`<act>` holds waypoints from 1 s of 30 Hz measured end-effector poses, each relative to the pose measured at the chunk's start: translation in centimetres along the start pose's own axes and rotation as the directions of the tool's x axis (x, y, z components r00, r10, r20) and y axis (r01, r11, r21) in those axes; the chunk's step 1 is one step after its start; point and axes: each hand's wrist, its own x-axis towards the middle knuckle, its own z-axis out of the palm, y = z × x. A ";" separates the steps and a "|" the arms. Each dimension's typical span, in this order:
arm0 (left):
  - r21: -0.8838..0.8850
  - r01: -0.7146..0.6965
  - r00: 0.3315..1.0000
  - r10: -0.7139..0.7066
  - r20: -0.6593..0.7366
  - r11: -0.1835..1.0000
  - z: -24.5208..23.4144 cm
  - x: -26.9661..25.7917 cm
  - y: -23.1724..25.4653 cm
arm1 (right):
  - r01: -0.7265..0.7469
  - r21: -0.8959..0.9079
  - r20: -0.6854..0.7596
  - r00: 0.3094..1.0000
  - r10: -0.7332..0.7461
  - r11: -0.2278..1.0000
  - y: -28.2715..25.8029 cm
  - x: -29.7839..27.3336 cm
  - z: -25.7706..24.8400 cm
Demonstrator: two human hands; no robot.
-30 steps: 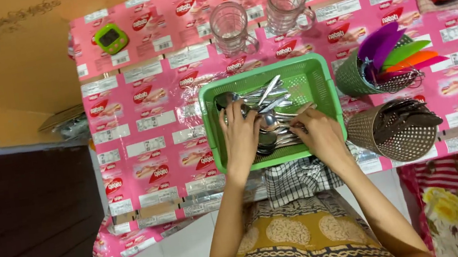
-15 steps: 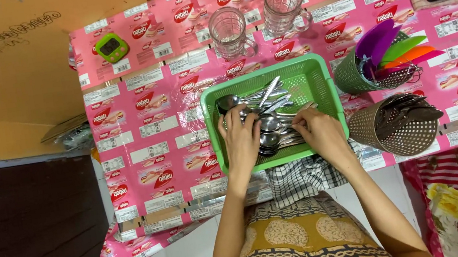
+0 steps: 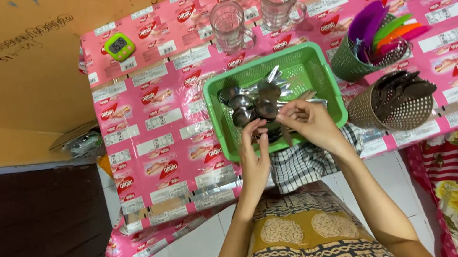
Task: Drying various spoons and ladles with a cloth and placing them into holders on a table.
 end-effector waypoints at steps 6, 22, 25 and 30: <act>0.048 -0.043 0.994 0.037 0.104 0.998 0.0 -2.3 -1.8 | 0.056 0.184 0.047 0.997 -0.065 0.981 -0.1 -2.4 2.3; -0.076 0.159 0.973 -0.144 0.178 0.984 1.1 -5.2 -4.3 | -0.173 -0.336 -0.063 0.985 0.161 0.926 0.4 -10.4 -2.2; -0.050 0.171 0.966 -0.158 0.204 0.984 1.1 -5.6 -3.9 | -0.306 -0.518 -0.183 0.952 0.245 0.799 0.9 -11.6 -2.9; -0.080 0.172 0.958 -0.148 0.244 0.982 2.1 -6.9 -4.5 | -0.183 -0.695 -0.161 0.982 0.098 0.696 0.0 -11.9 -2.9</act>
